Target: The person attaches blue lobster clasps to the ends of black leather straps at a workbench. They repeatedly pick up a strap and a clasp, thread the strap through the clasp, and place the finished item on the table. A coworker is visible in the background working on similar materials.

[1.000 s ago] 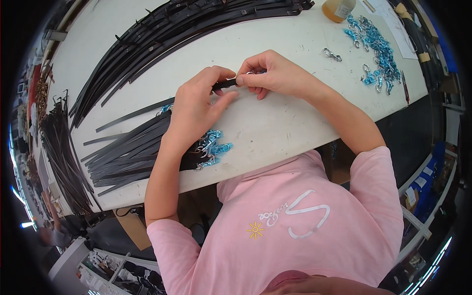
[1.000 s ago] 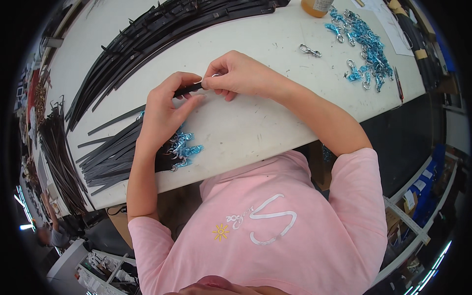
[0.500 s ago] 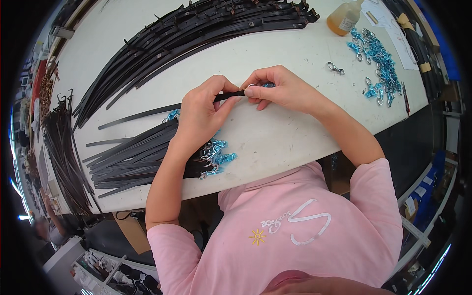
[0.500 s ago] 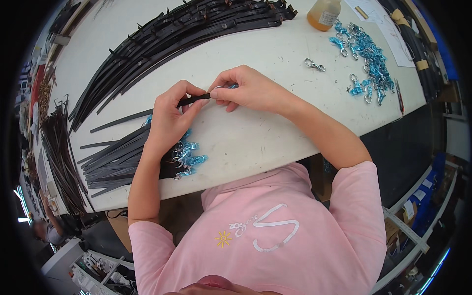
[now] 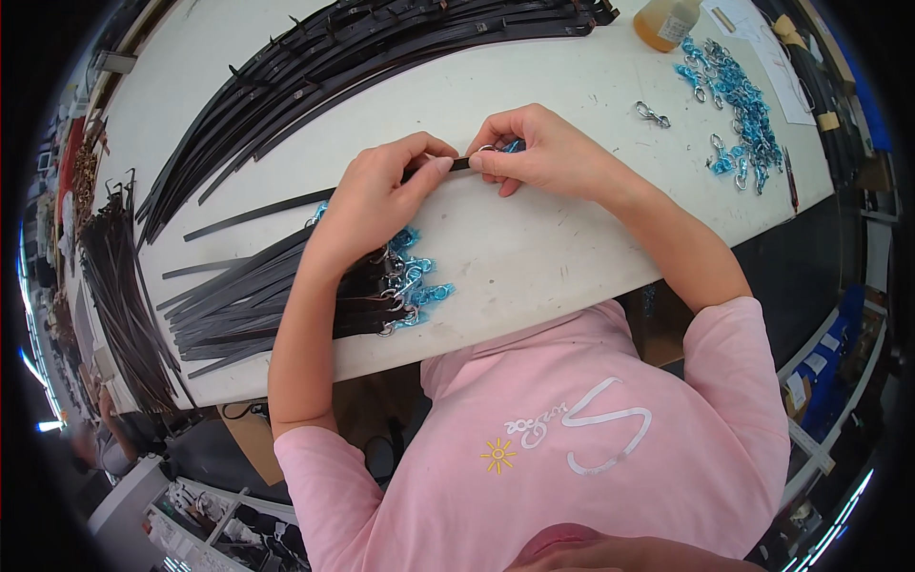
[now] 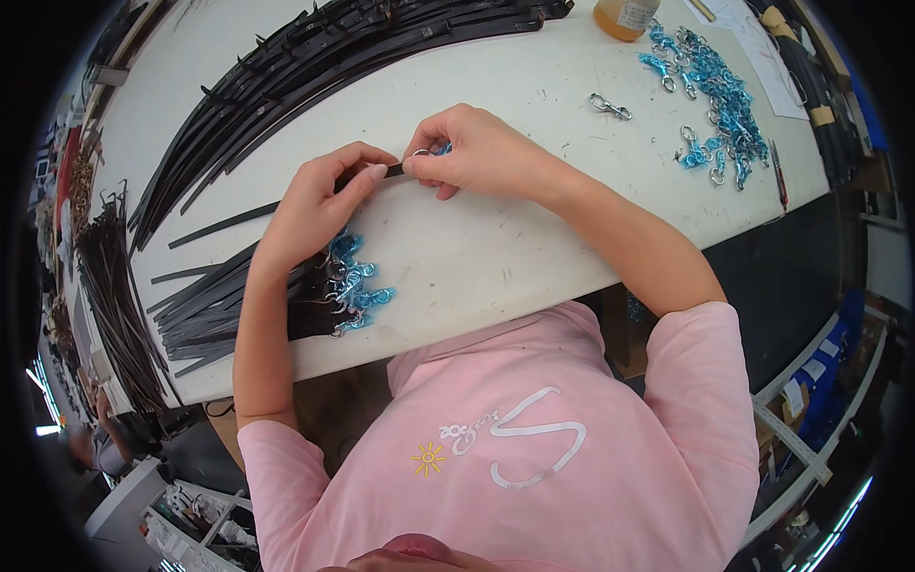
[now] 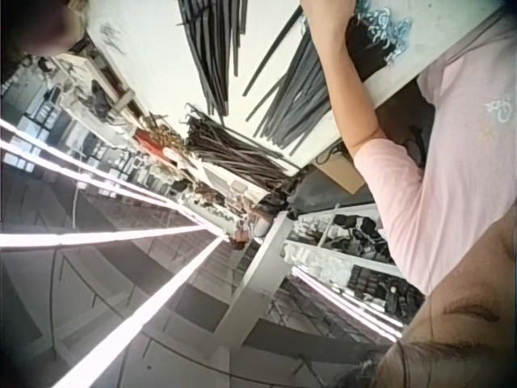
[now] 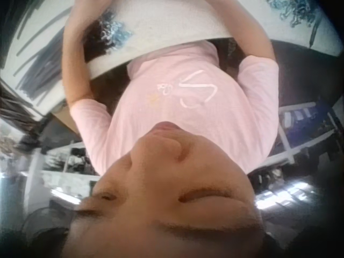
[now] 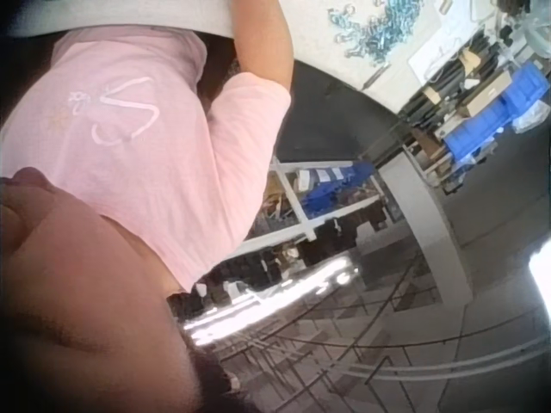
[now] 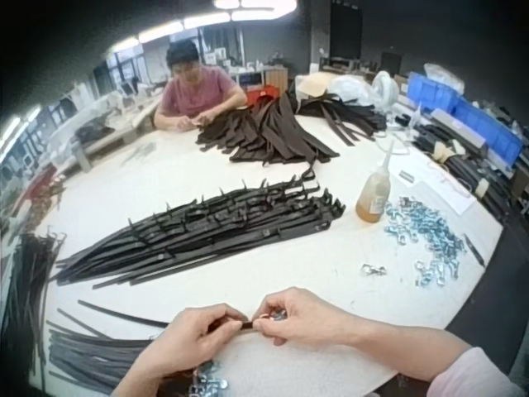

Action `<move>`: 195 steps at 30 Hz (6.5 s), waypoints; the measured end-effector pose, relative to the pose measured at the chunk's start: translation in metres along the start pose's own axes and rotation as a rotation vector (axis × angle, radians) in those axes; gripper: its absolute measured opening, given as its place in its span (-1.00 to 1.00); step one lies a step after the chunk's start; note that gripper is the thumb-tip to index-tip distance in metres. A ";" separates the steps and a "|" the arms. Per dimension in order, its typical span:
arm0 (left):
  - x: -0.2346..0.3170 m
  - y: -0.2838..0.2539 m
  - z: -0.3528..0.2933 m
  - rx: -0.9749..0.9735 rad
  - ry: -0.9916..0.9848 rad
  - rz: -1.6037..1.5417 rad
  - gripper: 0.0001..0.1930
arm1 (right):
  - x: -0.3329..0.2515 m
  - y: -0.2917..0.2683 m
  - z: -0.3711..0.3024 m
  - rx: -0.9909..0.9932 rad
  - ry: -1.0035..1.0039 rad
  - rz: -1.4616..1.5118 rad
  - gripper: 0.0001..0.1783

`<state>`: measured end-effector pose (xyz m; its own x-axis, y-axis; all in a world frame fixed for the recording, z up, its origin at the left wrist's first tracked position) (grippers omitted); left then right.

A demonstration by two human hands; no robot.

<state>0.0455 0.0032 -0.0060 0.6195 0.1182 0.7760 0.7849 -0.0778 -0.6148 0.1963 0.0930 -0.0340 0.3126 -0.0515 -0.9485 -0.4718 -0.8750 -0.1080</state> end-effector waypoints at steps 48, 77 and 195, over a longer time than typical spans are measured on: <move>-0.009 0.013 0.007 -0.044 -0.158 -0.179 -0.76 | -0.002 -0.009 0.001 -0.058 0.037 0.014 -0.69; -0.013 0.011 0.015 -0.180 -0.252 -0.280 -0.71 | 0.001 -0.006 0.007 -0.032 0.082 -0.027 -0.74; -0.004 0.013 0.016 0.029 -0.053 -0.046 -0.80 | 0.003 -0.007 0.003 0.014 0.059 -0.075 -0.81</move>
<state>0.0530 0.0172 -0.0194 0.5810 0.1737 0.7952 0.8111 -0.0421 -0.5834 0.1983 0.1006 -0.0365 0.3952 -0.0151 -0.9185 -0.4565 -0.8709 -0.1821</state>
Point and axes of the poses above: each hand's wrist, its own z-axis towards the middle knuckle, its own y-axis out of the palm, x = y × z, the point moved 6 cm from there along z, towards the middle knuckle, and after that the axes turned 4 degrees about z, right-handed, at the moved point
